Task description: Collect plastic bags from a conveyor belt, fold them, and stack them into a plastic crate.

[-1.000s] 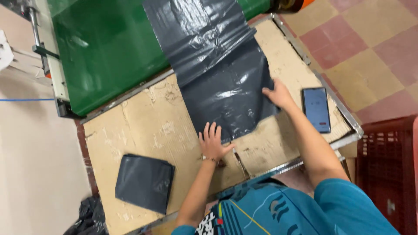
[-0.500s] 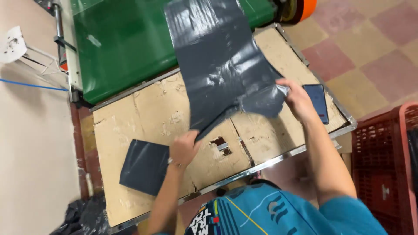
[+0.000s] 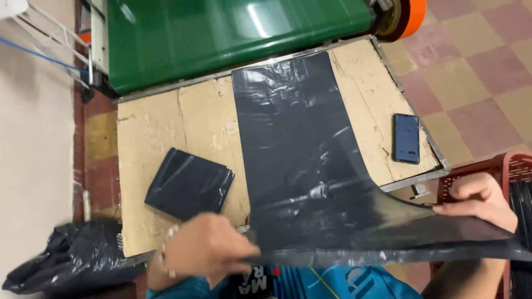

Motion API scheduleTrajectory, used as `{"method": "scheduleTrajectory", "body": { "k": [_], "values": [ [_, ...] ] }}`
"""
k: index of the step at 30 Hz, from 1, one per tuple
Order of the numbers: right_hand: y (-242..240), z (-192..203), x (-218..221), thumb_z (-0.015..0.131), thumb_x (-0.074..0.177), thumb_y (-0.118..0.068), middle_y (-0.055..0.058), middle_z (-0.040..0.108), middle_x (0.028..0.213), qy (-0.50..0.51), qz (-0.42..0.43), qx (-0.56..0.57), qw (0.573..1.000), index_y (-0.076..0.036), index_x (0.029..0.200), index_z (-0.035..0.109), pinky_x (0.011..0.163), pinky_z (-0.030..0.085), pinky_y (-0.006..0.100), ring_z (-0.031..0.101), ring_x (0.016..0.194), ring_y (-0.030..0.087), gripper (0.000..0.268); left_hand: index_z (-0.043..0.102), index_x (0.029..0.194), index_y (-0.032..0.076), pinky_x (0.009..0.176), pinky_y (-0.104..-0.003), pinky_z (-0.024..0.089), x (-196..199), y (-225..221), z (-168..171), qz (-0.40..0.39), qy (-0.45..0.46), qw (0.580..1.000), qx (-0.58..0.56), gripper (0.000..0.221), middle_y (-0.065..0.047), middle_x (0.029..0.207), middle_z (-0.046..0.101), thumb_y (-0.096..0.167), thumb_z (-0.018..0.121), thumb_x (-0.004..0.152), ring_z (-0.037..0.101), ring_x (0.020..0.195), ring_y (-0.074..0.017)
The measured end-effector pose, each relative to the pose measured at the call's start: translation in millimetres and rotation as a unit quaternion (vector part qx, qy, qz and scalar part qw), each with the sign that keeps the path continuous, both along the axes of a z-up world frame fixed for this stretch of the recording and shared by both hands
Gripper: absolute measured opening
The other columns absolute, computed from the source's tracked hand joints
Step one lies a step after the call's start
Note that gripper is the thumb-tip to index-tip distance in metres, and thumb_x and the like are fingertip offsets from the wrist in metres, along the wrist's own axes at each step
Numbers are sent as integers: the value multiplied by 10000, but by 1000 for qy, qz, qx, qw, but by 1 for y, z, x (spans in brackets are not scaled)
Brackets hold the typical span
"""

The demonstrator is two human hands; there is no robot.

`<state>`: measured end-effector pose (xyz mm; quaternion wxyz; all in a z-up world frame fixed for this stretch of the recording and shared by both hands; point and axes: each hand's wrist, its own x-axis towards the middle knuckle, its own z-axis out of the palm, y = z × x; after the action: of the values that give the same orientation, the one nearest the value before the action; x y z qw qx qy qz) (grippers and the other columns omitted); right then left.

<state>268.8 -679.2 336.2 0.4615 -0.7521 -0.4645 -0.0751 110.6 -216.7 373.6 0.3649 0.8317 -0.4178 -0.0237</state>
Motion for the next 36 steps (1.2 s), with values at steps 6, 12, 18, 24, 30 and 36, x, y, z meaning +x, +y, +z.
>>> {"method": "scheduleTrajectory", "body": {
  "k": [6,12,18,24,30,36],
  "values": [
    [22,-79,107,808,886,82,150,600,1026,93,-172,121,973,2,942,650,956,531,326,601,1009,230,186,712,1024,99,760,-288,599,123,72,-97,215,150,909,-325,643,-51,1005,727,707,621,837,710,898,-158],
    [113,-181,335,901,979,-210,163,684,846,208,-232,41,949,2,1102,747,623,523,331,641,767,206,289,575,1436,72,1076,-496,515,208,81,-267,291,382,515,-710,1184,-210,1381,641,966,289,715,637,1235,-365],
    [194,-351,456,864,864,-277,176,725,850,201,-277,-100,934,-90,1058,783,698,486,525,718,862,414,282,740,1055,169,840,-374,530,232,96,-503,663,256,678,-187,436,-60,953,735,585,761,928,687,946,-215],
    [200,-395,477,859,846,-388,136,712,1041,106,-302,-244,915,-119,1084,774,813,553,552,700,986,391,369,637,1050,255,856,-456,582,229,58,-436,744,221,630,23,314,-34,982,746,551,645,946,717,999,-298],
    [227,-308,464,922,771,-229,183,473,1492,62,-215,-340,913,-23,1498,474,1052,449,636,494,1310,441,878,587,1320,199,732,-446,550,232,17,-397,734,-55,575,358,541,-40,1130,590,475,689,866,609,982,-274],
    [249,-400,529,776,766,-284,158,705,1200,58,-211,-437,873,-122,1386,570,946,499,587,616,1184,401,673,616,1243,192,627,-323,565,273,-32,-376,589,62,806,-30,421,-11,986,673,455,710,929,710,747,-186]
  ]
}}
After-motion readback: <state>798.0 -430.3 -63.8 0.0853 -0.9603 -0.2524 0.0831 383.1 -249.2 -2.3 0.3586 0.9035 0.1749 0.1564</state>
